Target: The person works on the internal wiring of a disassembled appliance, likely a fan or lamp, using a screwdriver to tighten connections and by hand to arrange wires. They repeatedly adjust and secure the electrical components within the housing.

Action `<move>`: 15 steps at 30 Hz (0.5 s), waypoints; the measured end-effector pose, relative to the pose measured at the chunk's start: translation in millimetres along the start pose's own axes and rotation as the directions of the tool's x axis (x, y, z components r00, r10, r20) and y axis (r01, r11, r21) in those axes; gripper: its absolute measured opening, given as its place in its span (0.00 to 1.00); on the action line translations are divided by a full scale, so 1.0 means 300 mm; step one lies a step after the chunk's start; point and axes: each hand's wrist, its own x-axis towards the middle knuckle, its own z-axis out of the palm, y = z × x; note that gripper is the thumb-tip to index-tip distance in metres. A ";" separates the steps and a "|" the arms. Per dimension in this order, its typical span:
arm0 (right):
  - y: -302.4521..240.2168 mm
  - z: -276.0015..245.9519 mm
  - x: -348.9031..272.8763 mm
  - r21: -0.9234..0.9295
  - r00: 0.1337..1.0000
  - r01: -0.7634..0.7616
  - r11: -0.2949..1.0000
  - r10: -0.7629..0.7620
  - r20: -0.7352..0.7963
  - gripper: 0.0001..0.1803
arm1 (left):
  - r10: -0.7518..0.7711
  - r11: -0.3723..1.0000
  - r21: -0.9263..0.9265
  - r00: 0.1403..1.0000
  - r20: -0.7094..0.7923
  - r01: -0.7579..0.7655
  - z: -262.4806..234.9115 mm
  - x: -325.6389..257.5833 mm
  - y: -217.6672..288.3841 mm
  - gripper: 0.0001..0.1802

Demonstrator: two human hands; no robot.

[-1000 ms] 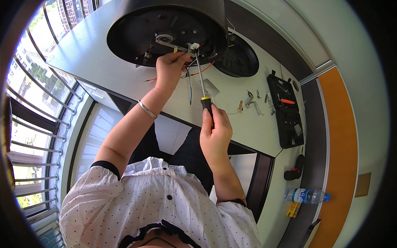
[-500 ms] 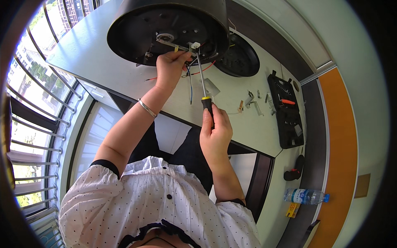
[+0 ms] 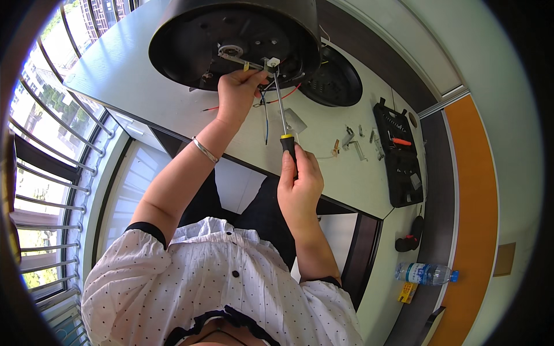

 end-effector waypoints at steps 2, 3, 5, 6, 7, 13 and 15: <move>0.000 0.000 -0.001 -0.007 1.000 0.013 1.000 -0.013 -0.003 0.11 | -0.015 1.000 0.011 1.000 0.017 0.015 -0.002 -0.001 0.004 0.08; 0.000 0.001 -0.001 -0.005 1.000 0.021 1.000 -0.021 -0.009 0.11 | -0.002 1.000 0.009 1.000 0.013 0.002 -0.002 0.000 0.000 0.08; 0.001 0.003 -0.001 0.000 1.000 0.019 1.000 -0.019 -0.012 0.10 | 0.024 1.000 0.005 1.000 0.006 -0.024 -0.001 0.005 -0.010 0.08; 0.001 0.003 -0.001 0.003 1.000 0.009 1.000 -0.009 -0.011 0.10 | 0.026 1.000 -0.003 1.000 0.004 -0.026 -0.001 0.005 -0.012 0.08; 0.002 0.003 -0.001 0.007 1.000 0.000 1.000 0.000 -0.010 0.10 | 0.029 1.000 -0.010 1.000 0.002 -0.029 -0.001 0.005 -0.013 0.08; -0.004 0.002 0.003 -0.008 1.000 0.009 1.000 -0.009 -0.008 0.10 | 0.030 1.000 -0.002 1.000 0.002 -0.030 0.000 0.003 -0.008 0.08; -0.006 0.004 0.003 -0.025 1.000 0.022 0.999 -0.022 -0.010 0.10 | 0.030 1.000 0.003 1.000 -0.001 -0.030 0.000 0.005 -0.011 0.09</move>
